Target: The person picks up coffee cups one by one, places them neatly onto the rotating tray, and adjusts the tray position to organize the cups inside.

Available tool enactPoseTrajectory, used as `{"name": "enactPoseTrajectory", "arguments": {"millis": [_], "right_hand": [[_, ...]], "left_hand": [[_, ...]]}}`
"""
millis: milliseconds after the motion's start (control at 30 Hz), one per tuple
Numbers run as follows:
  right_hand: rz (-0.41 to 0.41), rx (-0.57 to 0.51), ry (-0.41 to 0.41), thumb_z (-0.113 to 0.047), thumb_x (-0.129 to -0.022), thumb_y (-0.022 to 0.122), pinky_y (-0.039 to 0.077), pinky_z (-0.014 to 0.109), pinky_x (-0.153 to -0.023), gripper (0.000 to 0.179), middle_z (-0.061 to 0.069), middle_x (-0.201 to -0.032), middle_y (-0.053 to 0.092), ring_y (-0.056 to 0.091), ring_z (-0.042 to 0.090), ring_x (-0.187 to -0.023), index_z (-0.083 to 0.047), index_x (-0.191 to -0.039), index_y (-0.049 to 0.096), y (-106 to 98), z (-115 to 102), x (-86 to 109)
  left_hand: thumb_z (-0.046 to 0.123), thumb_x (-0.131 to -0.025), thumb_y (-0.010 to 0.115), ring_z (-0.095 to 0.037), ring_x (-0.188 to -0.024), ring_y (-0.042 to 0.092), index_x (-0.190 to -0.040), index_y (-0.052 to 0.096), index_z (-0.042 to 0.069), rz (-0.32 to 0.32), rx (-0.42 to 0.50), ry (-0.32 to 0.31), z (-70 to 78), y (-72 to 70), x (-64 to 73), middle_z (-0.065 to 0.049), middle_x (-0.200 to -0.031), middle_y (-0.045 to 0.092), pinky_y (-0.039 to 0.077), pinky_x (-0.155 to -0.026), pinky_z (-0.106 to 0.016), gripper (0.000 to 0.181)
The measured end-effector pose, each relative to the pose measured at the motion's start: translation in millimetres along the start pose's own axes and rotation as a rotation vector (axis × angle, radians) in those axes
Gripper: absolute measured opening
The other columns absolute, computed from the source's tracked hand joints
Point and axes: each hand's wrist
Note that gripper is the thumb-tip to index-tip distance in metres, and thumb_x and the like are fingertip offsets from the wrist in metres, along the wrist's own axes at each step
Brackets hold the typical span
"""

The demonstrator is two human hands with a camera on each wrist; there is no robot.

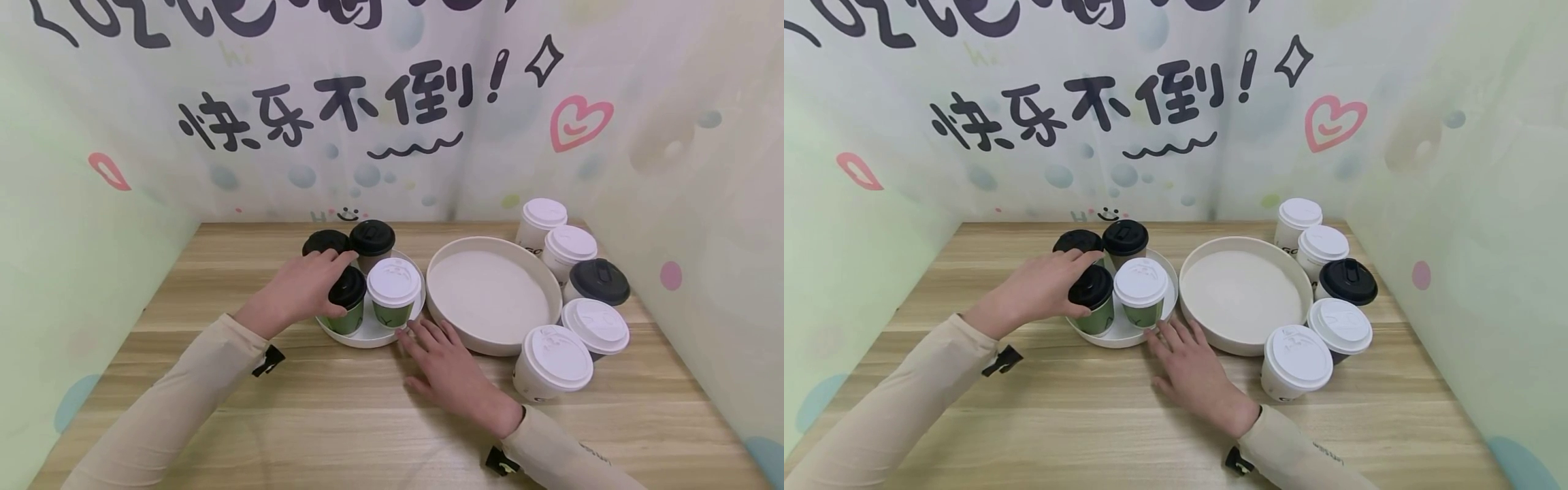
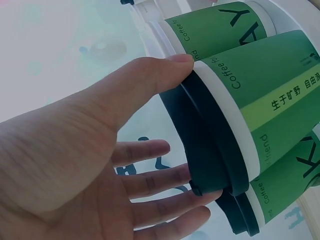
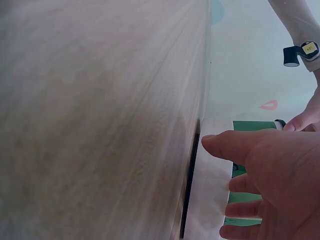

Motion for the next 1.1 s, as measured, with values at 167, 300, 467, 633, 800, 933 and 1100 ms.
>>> {"name": "enactPoseTrajectory", "arguments": {"millis": [167,300,467,633,800,933,1100], "right_hand": [[0.002,0.0,0.001,-0.049,-0.086,0.07,0.03,0.057,-0.119,0.078,0.013,-0.155,0.043,0.042,0.035,-0.142,-0.016,-0.151,0.041,0.6,-0.2,0.5],[0.001,-0.003,0.002,-0.049,-0.087,0.07,0.029,0.057,-0.119,0.078,0.013,-0.156,0.042,0.042,0.035,-0.142,-0.016,-0.152,0.04,1.3,-1.0,0.8],[0.006,0.005,-0.001,-0.049,-0.087,0.07,0.03,0.056,-0.119,0.078,0.013,-0.155,0.042,0.042,0.035,-0.142,-0.016,-0.152,0.041,1.9,-2.1,1.7],[0.01,0.016,-0.003,-0.05,-0.086,0.069,0.031,0.056,-0.118,0.078,0.012,-0.155,0.043,0.042,0.034,-0.142,-0.016,-0.151,0.041,1.5,-3.3,2.2],[0.009,0.024,-0.002,-0.05,-0.086,0.069,0.03,0.056,-0.118,0.079,0.012,-0.155,0.043,0.042,0.034,-0.142,-0.016,-0.151,0.041,1.8,-3.5,2.1],[0.004,0.027,-0.001,-0.05,-0.086,0.069,0.03,0.056,-0.119,0.079,0.012,-0.156,0.042,0.042,0.034,-0.142,-0.016,-0.152,0.04,1.9,-4.0,2.2],[-0.001,0.032,-0.001,-0.05,-0.086,0.069,0.029,0.056,-0.119,0.08,0.012,-0.156,0.042,0.042,0.033,-0.142,-0.017,-0.152,0.039,1.5,-4.8,2.6]], "left_hand": [[0.046,-0.076,0.082,-0.037,-0.117,0.062,-0.15,0.039,0.007,-0.001,-0.002,0.002,0.1,0.0,1.3,-0.019,-0.134,0.059,0.056,-0.091,-0.051,0.094],[0.046,-0.076,0.082,-0.037,-0.117,0.061,-0.149,0.039,0.007,0.006,-0.009,0.005,-0.6,0.9,2.3,-0.019,-0.135,0.058,0.056,-0.091,-0.051,0.094],[0.047,-0.076,0.081,-0.036,-0.12,0.06,-0.15,0.039,0.007,0.005,-0.015,0.002,-0.9,2.5,3.2,-0.019,-0.138,0.057,0.056,-0.092,-0.051,0.094],[0.048,-0.076,0.081,-0.036,-0.12,0.06,-0.15,0.039,0.007,0.004,-0.015,0.0,-1.5,3.5,3.9,-0.018,-0.139,0.056,0.056,-0.092,-0.05,0.095],[0.048,-0.076,0.081,-0.036,-0.12,0.06,-0.15,0.039,0.007,0.013,-0.019,0.004,-1.8,4.2,4.7,-0.018,-0.139,0.056,0.056,-0.092,-0.05,0.094],[0.047,-0.075,0.082,-0.036,-0.122,0.059,-0.149,0.04,0.006,0.016,-0.02,0.006,-1.3,5.0,4.9,-0.018,-0.139,0.056,0.056,-0.093,-0.05,0.094],[0.046,-0.075,0.083,-0.037,-0.124,0.057,-0.149,0.04,0.006,0.016,-0.019,0.003,-0.9,6.8,4.8,-0.018,-0.139,0.055,0.055,-0.095,-0.051,0.095]]}}
Point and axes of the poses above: each hand's wrist, its own x-axis away from the middle knuckle, its own y-axis out of the palm, z = x × y
